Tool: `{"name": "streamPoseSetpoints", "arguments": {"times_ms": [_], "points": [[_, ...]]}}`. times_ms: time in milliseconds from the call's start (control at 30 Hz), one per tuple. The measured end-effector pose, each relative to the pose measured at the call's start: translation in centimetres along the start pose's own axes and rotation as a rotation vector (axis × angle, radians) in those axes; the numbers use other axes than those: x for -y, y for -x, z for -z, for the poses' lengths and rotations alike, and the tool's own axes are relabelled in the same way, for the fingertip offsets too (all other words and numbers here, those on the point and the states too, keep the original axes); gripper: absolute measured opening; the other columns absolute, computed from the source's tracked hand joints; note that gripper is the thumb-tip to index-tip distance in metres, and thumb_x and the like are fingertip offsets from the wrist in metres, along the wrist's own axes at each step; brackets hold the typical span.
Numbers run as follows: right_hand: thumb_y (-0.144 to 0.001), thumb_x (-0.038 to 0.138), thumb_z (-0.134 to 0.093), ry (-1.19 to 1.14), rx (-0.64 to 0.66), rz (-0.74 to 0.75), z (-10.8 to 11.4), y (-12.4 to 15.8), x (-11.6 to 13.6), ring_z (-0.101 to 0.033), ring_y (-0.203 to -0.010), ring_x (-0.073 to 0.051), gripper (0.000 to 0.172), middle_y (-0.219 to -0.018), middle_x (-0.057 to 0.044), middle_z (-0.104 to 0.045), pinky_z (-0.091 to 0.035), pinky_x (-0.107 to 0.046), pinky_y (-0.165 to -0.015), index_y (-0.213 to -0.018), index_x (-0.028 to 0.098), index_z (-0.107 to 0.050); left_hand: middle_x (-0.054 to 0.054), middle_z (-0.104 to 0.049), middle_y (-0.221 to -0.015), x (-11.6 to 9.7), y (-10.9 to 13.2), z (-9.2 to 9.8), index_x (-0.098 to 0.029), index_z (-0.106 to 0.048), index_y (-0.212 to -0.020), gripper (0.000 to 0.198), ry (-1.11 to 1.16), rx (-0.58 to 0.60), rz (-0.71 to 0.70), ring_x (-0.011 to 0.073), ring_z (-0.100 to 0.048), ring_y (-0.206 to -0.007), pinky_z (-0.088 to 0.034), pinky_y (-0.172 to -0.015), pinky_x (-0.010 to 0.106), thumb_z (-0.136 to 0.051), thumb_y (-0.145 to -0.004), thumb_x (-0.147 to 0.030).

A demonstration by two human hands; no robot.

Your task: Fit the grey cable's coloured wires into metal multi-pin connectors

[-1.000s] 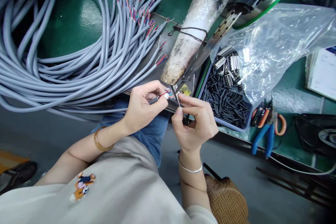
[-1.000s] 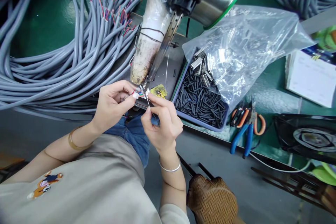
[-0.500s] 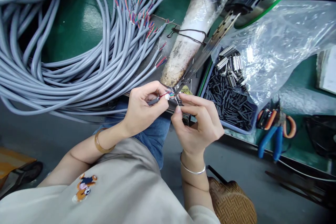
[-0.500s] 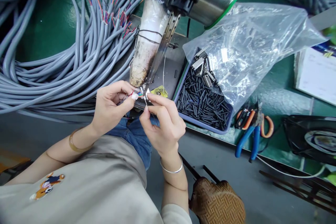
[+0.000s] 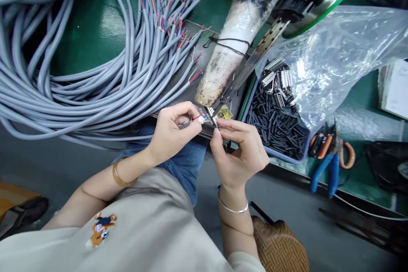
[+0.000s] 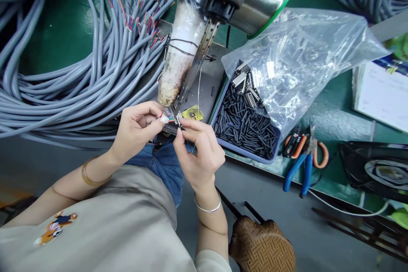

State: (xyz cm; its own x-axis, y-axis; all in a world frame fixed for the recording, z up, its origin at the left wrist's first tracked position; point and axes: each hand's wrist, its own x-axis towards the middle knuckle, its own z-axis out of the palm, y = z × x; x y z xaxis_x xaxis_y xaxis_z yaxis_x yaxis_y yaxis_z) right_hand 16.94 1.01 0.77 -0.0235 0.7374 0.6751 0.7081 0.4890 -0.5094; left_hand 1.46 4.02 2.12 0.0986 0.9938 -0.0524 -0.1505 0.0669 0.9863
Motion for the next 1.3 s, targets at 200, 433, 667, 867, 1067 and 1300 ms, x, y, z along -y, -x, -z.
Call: {"name": "streamPoseSetpoints", "arguments": {"times_ms": [200,433,667,867,1067,1300], "points": [[-0.084,0.008,-0.073,-0.007,0.025,-0.001,0.1,-0.1,0.1,-0.075,-0.088,-0.015,0.020,-0.097,0.000,-0.077,-0.062,-0.030,-0.078,-0.087,0.023,-0.061,0.000,-0.061,-0.073,0.4,0.0,0.0,-0.017,-0.054,-0.067,0.017,-0.030,0.008,-0.013,0.0044,-0.040,-0.052,-0.033,-0.048,0.020,-0.066,-0.078,-0.019],[-0.084,0.007,-0.074,-0.015,0.034,-0.001,0.2,-0.5,0.1,-0.074,-0.088,-0.015,0.021,-0.098,0.000,-0.076,-0.064,-0.030,-0.078,-0.087,0.024,-0.062,-0.002,-0.054,-0.064,0.1,0.0,-0.1,-0.018,-0.051,-0.067,0.019,-0.104,-0.006,-0.061,0.0059,-0.041,-0.051,-0.034,-0.047,0.021,-0.066,-0.080,-0.019],[-0.084,0.009,-0.075,-0.005,0.028,-0.012,0.4,-0.7,0.4,-0.074,-0.090,-0.016,0.019,-0.100,-0.002,-0.076,-0.064,-0.030,-0.079,-0.086,0.023,-0.064,0.001,-0.060,-0.072,-0.2,0.2,-0.2,-0.018,-0.053,-0.069,0.016,-0.120,-0.017,-0.112,0.0065,-0.047,-0.054,-0.037,-0.048,0.020,-0.063,-0.081,-0.017],[-0.084,0.009,-0.075,0.001,0.032,-0.017,0.4,-1.1,0.8,-0.075,-0.088,-0.016,0.019,-0.100,-0.001,-0.077,-0.064,-0.030,-0.078,-0.086,0.024,-0.064,0.001,-0.060,-0.071,-0.7,0.1,-0.4,-0.018,-0.053,-0.067,0.017,-0.092,-0.037,-0.098,0.0066,-0.046,-0.055,-0.037,-0.048,0.019,-0.065,-0.078,-0.017],[-0.087,0.011,-0.071,-0.035,0.048,-0.071,0.3,-0.6,0.7,-0.078,-0.090,-0.018,0.015,-0.108,-0.004,-0.080,-0.065,-0.029,-0.073,-0.090,0.023,-0.063,-0.001,-0.058,-0.068,-0.2,0.1,-0.2,-0.018,-0.051,-0.067,0.018,-0.080,0.000,-0.022,0.0047,-0.039,-0.050,-0.031,-0.045,0.020,-0.065,-0.078,-0.018],[-0.087,0.013,-0.073,-0.069,0.085,-0.184,0.5,-0.3,0.6,-0.080,-0.085,-0.016,0.013,-0.101,0.000,-0.082,-0.065,-0.023,-0.070,-0.089,0.023,-0.065,0.002,-0.065,-0.077,0.2,0.2,-0.1,-0.017,-0.056,-0.068,0.013,-0.089,0.004,-0.054,0.0077,-0.051,-0.061,-0.041,-0.054,0.019,-0.065,-0.077,-0.017]]}}
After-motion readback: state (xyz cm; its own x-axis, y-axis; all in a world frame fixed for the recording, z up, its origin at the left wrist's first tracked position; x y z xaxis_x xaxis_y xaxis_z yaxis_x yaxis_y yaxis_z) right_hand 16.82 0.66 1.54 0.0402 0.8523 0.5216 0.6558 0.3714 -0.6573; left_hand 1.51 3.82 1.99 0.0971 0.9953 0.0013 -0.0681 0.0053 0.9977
